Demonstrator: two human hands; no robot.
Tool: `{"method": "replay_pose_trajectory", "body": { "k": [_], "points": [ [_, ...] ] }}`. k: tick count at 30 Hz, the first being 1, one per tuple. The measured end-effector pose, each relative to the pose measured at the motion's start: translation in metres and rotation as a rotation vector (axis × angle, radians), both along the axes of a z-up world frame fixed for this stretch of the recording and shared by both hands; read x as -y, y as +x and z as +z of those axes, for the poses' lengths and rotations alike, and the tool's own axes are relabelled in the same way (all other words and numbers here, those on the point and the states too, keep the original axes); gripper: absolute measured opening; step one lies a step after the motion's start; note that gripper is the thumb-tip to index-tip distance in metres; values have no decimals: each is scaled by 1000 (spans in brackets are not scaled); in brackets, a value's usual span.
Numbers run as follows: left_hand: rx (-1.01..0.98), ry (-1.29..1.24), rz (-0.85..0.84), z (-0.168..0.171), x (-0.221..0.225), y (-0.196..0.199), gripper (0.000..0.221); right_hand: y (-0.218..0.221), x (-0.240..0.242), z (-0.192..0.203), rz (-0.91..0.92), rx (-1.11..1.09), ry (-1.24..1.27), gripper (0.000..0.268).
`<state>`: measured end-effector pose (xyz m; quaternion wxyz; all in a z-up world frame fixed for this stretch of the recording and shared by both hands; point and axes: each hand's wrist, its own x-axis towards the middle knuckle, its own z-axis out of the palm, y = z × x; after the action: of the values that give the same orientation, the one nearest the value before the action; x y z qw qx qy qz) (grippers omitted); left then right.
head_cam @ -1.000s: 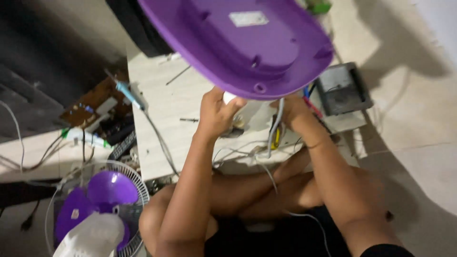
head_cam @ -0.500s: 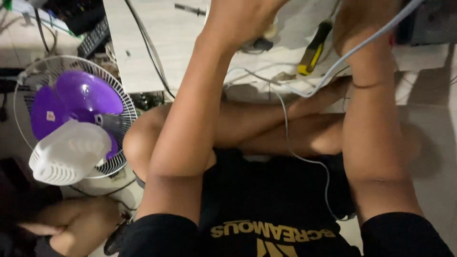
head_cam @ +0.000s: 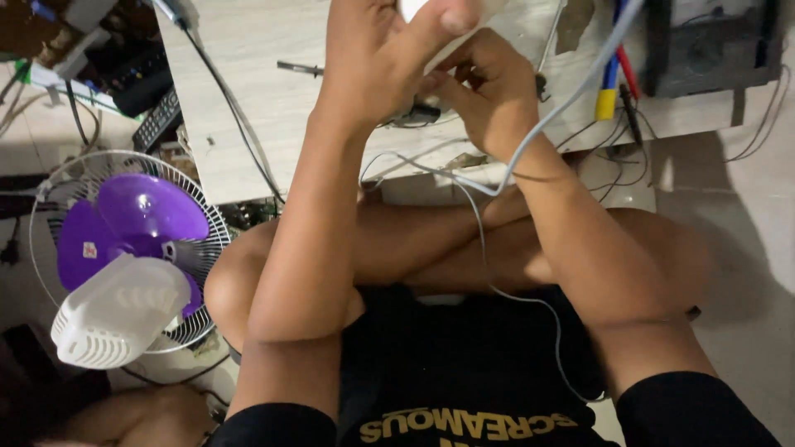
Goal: Disassembling the base and motor housing of an electric fan using a screwdriver.
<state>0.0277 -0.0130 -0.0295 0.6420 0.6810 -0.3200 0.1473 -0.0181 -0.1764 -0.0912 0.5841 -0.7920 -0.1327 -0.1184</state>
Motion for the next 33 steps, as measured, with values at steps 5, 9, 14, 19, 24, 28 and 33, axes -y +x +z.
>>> {"method": "replay_pose_trajectory", "body": {
  "k": [5,9,14,19,24,28,33],
  "points": [
    [-33,-1,-95,3,1,4,35,-3,3,17,24,117,-124,11],
    [-96,-94,-211,-1,3,5,33,-5,6,20,23,131,-186,9],
    [-29,-6,-135,13,7,1,42,-7,8,24,82,136,-115,7],
    [-35,47,-69,3,8,5,55,-8,19,22,9,52,-89,8],
    [-169,69,30,19,-14,-2,71,23,36,5,-46,271,-245,18],
    [-392,231,7,52,-27,-1,77,66,29,21,-123,239,-444,9],
    [-426,240,-6,55,-43,-5,63,112,9,13,-212,143,-667,11]
  ]
}}
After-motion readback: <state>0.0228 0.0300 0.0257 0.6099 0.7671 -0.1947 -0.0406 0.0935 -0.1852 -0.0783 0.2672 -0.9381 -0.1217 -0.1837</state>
